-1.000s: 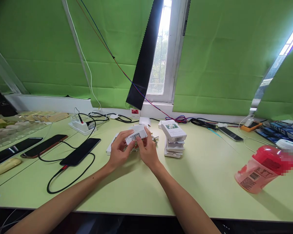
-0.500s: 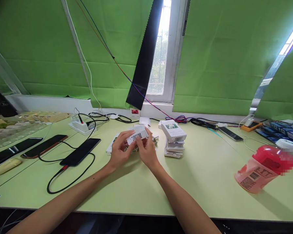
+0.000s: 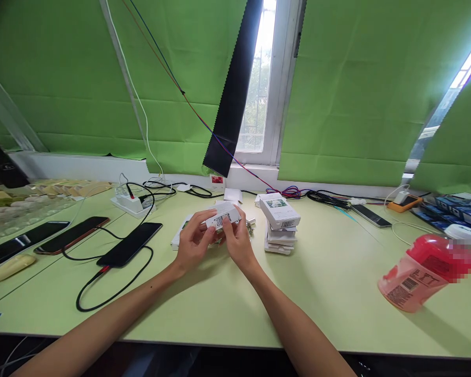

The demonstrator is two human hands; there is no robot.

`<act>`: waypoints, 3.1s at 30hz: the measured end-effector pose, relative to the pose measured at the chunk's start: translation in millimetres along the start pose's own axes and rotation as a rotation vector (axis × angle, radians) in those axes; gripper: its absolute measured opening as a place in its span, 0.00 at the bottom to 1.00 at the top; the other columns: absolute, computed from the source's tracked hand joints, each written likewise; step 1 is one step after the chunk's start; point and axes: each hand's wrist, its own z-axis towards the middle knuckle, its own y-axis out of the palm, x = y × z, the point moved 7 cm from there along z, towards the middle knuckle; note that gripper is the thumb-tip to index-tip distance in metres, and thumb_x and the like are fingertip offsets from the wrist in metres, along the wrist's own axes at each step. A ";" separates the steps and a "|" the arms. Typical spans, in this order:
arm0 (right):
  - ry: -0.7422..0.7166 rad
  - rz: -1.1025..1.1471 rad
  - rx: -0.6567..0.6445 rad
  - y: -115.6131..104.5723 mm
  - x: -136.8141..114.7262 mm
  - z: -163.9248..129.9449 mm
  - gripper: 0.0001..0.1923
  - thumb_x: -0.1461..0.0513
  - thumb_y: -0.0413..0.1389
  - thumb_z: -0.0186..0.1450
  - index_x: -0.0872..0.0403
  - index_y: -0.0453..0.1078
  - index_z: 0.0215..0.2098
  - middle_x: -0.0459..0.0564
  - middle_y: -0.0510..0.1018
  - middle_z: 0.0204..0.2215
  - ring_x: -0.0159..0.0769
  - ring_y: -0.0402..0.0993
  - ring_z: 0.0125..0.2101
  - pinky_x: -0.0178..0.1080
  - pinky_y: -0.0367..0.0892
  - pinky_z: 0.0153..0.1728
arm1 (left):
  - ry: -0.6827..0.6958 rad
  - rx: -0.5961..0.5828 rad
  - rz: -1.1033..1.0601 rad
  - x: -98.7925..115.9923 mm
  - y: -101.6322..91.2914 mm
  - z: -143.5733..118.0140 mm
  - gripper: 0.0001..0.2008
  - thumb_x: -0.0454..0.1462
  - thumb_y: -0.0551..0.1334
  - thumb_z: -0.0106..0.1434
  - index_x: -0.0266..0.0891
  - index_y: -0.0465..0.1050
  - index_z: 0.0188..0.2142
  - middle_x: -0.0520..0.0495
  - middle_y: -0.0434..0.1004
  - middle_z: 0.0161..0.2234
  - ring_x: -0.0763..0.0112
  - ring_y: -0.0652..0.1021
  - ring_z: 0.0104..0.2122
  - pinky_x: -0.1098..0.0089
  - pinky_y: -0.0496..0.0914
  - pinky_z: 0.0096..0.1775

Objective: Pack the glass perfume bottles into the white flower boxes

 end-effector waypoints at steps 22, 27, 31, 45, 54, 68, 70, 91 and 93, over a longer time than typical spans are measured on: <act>0.003 -0.011 0.004 -0.9 -0.2 -1.7 0.31 0.42 0.54 0.71 0.47 0.54 0.63 0.50 0.81 0.44 0.35 0.79 0.29 0.36 0.73 0.23 | 0.009 0.005 0.054 3.5 0.8 1.8 0.14 0.43 0.61 0.73 0.44 0.73 0.55 0.40 0.75 0.55 0.71 0.82 0.35 0.69 0.82 0.33; 0.003 -0.031 0.005 -1.2 -0.3 -1.4 0.30 0.41 0.52 0.72 0.47 0.55 0.63 0.50 0.81 0.43 0.35 0.79 0.28 0.36 0.72 0.23 | 0.035 0.011 0.100 2.2 0.3 0.6 0.14 0.43 0.61 0.73 0.44 0.73 0.55 0.40 0.75 0.55 0.70 0.82 0.36 0.70 0.82 0.32; -0.026 -0.049 0.008 -1.1 -2.0 -1.8 0.30 0.42 0.51 0.73 0.46 0.54 0.65 0.50 0.81 0.44 0.36 0.80 0.31 0.36 0.73 0.24 | 0.094 0.013 0.166 1.6 -1.5 -1.5 0.17 0.41 0.61 0.73 0.45 0.71 0.59 0.38 0.74 0.56 0.68 0.82 0.40 0.68 0.82 0.34; -0.037 -0.072 0.006 0.1 -8.7 -2.1 0.28 0.42 0.50 0.73 0.47 0.57 0.64 0.49 0.81 0.41 0.35 0.79 0.28 0.36 0.72 0.23 | 0.484 -0.069 0.498 18.6 -1.8 -5.4 0.24 0.31 0.57 0.73 0.52 0.67 0.65 0.37 0.72 0.60 0.76 0.79 0.30 0.72 0.77 0.29; -0.149 -0.229 0.049 -2.2 -17.0 -6.9 0.26 0.43 0.47 0.75 0.48 0.64 0.62 0.52 0.80 0.47 0.38 0.77 0.38 0.38 0.74 0.34 | 0.636 0.039 0.591 26.5 -7.0 -11.0 0.24 0.28 0.57 0.71 0.52 0.72 0.62 0.41 0.75 0.56 0.77 0.78 0.29 0.73 0.76 0.28; -0.340 -0.331 0.104 -5.2 -34.9 -11.1 0.26 0.43 0.45 0.76 0.44 0.68 0.63 0.54 0.71 0.62 0.47 0.67 0.64 0.55 0.66 0.63 | 0.789 0.166 0.723 46.7 -6.5 -16.4 0.28 0.24 0.61 0.67 0.50 0.73 0.62 0.41 0.77 0.53 0.75 0.81 0.33 0.79 0.71 0.25; -0.346 -0.324 0.081 -3.9 -34.3 -10.4 0.26 0.44 0.44 0.76 0.44 0.67 0.64 0.54 0.71 0.63 0.48 0.66 0.65 0.57 0.66 0.63 | 0.785 0.192 0.705 50.2 -6.1 -16.0 0.29 0.24 0.63 0.66 0.49 0.72 0.62 0.41 0.78 0.52 0.75 0.81 0.34 0.79 0.72 0.25; -0.504 -0.677 0.094 2.9 -43.5 -16.9 0.26 0.57 0.53 0.73 0.47 0.62 0.69 0.53 0.74 0.63 0.46 0.68 0.64 0.54 0.66 0.63 | 0.602 0.367 0.541 54.6 -23.2 -7.9 0.19 0.31 0.60 0.72 0.46 0.71 0.60 0.40 0.78 0.48 0.63 0.83 0.43 0.68 0.81 0.36; -0.518 -0.692 0.109 3.2 -45.2 -17.1 0.26 0.57 0.54 0.73 0.47 0.63 0.68 0.54 0.75 0.63 0.47 0.69 0.64 0.54 0.66 0.63 | 0.536 0.367 0.484 48.1 -25.7 -7.5 0.18 0.32 0.59 0.72 0.47 0.71 0.60 0.41 0.77 0.48 0.66 0.82 0.40 0.71 0.80 0.32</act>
